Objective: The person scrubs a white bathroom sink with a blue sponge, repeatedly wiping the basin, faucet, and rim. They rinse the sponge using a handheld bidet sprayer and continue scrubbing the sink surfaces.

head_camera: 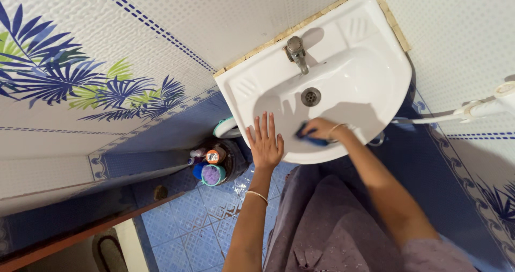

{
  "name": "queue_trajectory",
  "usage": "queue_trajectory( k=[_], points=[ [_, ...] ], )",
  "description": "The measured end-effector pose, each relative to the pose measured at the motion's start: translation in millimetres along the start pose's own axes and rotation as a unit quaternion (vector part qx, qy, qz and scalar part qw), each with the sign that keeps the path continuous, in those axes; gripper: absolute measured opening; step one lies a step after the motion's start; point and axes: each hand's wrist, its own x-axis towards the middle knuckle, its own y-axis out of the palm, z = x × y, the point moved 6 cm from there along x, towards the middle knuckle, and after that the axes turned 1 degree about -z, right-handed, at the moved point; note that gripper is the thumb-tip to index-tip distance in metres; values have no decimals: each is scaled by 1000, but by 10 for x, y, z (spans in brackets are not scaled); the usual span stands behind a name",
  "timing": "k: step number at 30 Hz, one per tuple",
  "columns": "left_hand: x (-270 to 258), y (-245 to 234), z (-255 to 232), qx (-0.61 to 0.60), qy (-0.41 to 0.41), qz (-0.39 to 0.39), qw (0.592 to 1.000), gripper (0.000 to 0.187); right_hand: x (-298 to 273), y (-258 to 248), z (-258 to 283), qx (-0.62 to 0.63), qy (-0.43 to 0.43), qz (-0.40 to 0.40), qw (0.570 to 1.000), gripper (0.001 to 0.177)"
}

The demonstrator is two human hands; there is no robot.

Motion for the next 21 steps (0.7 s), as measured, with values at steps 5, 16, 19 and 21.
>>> queue_trajectory(
  k=[5,16,19,21],
  points=[
    [-4,-11,-9,6,0,-4,1000,71,-867,-751,-315,-431,269,-328,797,17],
    [2,-16,-5,5,1,-6,1000,72,-652,288,1336,-21,-21,-230,973,36],
    [-15,-5,-5,6,-3,3,1000,74,-1058,-47,1343,-12,12,-215,977,40],
    [-5,0,0,9,-6,10,1000,74,-1394,-413,1077,-30,37,-223,974,36]
  ],
)
